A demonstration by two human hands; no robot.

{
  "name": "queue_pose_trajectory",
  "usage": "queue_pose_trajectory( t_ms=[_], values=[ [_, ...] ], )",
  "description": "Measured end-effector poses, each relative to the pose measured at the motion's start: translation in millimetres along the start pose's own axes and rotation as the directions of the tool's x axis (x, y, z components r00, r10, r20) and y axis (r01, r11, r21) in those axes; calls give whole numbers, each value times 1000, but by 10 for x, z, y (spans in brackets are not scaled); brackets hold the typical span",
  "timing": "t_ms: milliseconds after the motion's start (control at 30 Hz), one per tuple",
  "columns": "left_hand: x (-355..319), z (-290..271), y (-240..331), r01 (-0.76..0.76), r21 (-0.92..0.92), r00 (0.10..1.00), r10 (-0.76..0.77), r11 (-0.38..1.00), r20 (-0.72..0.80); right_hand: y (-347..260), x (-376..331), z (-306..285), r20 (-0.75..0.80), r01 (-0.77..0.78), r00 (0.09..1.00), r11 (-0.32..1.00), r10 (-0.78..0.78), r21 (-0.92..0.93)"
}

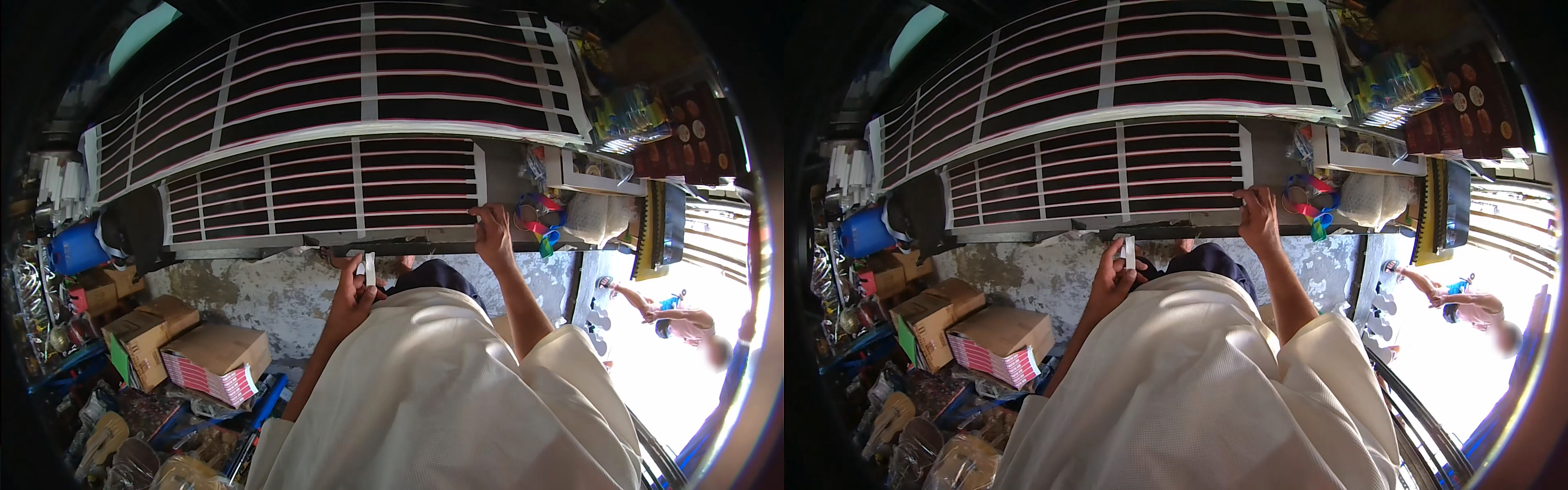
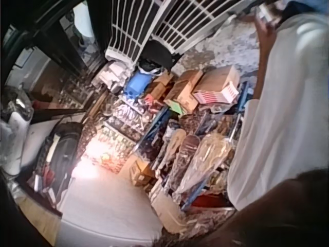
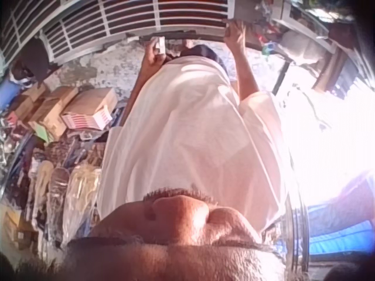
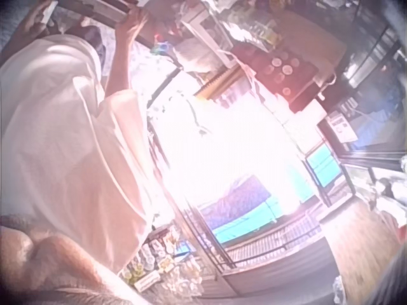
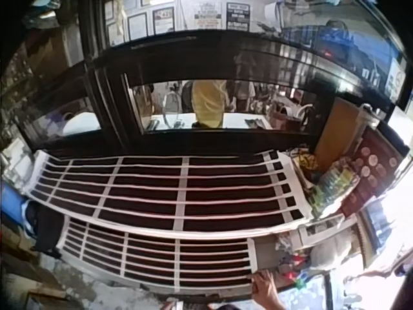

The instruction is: The person assembles a solar panel by attaching white strips to a black grid-like frame. They use both hands to position and press the strips into place, occasionally adjusting their position to reach different sections of the panel.

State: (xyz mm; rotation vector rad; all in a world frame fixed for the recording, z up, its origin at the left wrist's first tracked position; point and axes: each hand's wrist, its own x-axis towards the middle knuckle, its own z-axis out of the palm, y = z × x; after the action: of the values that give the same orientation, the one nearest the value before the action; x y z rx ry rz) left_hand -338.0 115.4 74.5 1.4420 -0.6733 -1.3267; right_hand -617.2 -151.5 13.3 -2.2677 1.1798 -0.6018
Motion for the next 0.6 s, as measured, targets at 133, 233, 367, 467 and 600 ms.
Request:
queue_pose_trajectory(
  t_ms=[133,233,367,467,600],
  values=[
    [37,54,150,60,-38,997,-58,998,41,-158,38,-45,-93,-16,996,1000,14,-22],
    [89,124,322,97,-54,994,-94,994,52,-339,51,-44,-23,-63,998,993,65,104],
    [182,209,500,109,-59,993,-106,992,52,-668,52,0,88,-92,994,961,72,261],
    [202,224,554,143,-72,987,-137,987,82,-923,98,33,272,-187,960,880,69,437],
    [238,246,502,135,-109,984,-120,985,135,-1177,153,106,445,-289,895,756,-4,588]
  ],
)
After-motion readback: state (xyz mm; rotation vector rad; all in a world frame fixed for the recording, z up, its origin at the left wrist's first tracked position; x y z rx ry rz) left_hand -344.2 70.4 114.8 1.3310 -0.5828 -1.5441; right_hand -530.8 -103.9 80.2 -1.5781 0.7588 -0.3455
